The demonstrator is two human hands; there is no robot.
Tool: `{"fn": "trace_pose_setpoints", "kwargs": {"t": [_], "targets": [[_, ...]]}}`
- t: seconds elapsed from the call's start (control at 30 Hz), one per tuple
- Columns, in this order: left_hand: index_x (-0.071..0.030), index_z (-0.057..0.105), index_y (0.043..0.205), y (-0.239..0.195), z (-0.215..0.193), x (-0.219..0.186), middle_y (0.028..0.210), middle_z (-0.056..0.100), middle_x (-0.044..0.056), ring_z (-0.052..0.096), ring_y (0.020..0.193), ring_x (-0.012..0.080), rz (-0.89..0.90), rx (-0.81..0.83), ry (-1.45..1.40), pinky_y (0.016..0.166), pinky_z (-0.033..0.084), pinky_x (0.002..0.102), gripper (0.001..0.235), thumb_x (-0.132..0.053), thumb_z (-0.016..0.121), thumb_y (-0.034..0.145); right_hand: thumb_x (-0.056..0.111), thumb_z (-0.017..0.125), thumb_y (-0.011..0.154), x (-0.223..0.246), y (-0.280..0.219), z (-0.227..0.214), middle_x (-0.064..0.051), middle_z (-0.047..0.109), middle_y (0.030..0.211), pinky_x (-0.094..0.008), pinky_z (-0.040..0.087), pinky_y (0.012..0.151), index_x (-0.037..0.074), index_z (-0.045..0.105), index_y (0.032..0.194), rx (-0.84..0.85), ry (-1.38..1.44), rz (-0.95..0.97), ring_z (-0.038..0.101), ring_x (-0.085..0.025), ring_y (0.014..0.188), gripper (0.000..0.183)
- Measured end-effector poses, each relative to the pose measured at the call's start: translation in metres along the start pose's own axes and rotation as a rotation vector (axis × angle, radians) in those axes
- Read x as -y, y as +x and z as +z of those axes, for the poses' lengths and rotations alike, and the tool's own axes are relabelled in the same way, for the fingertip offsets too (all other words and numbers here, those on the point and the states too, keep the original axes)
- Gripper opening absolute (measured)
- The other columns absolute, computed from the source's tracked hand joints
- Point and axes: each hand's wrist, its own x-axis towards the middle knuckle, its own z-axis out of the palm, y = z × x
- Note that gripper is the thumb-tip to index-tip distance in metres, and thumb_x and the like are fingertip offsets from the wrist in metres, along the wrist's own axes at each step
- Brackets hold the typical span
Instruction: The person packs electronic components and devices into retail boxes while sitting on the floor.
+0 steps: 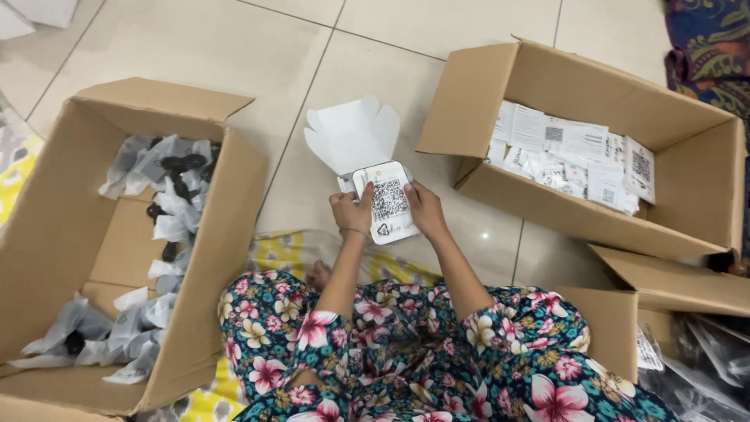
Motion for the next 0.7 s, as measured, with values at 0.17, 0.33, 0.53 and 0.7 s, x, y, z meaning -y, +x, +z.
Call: {"fn": "trace_pose_setpoints", "kwargs": {"t": [0.17,0.33,0.53,0.7], "targets": [[0.005,0.074,0.089,0.005,-0.031,-0.029,0.122,0.053,0.021,0.049,0.113,0.0400,-0.027,-0.001,0.278,0.098,0.045,0.049,0.057,-0.052,0.069,0.091,0.033,0.055,0.106,-0.048,0.051,0.037,-0.023,0.070,0.096,-0.045,0.050,0.088,0.002,0.073,0.106,-0.012,-0.292,-0.145,0.064,-0.038,0.098,0.036],[0.004,0.066,0.098,-0.006,-0.015,-0.020,0.131,0.049,0.024,0.049,0.122,0.0406,0.058,-0.148,0.217,0.099,0.046,0.049,0.030,-0.027,0.068,0.096,0.029,0.061,0.100,-0.004,0.017,0.047,-0.025,0.062,0.112,-0.048,0.049,0.087,0.001,0.076,0.096,-0.203,-0.383,-0.128,0.061,-0.040,0.097,0.033],[-0.001,0.050,0.130,0.000,-0.001,-0.019,0.145,0.044,0.023,0.047,0.131,0.0418,0.093,-0.223,0.222,0.100,0.044,0.054,0.044,-0.015,0.067,0.092,0.027,0.060,0.092,-0.004,0.035,0.061,-0.025,0.063,0.123,-0.053,0.050,0.084,0.004,0.062,0.117,-0.416,-0.690,-0.467,0.064,-0.041,0.106,0.033],[-0.010,0.041,0.150,0.014,0.005,-0.018,0.161,0.031,0.021,0.042,0.139,0.0407,-0.097,0.057,0.290,0.106,0.039,0.059,0.047,-0.017,0.048,0.104,0.034,0.039,0.106,0.008,0.038,0.059,-0.022,0.067,0.115,-0.058,0.052,0.082,0.017,0.041,0.140,0.057,-0.712,0.018,0.069,-0.044,0.093,0.038]]}}
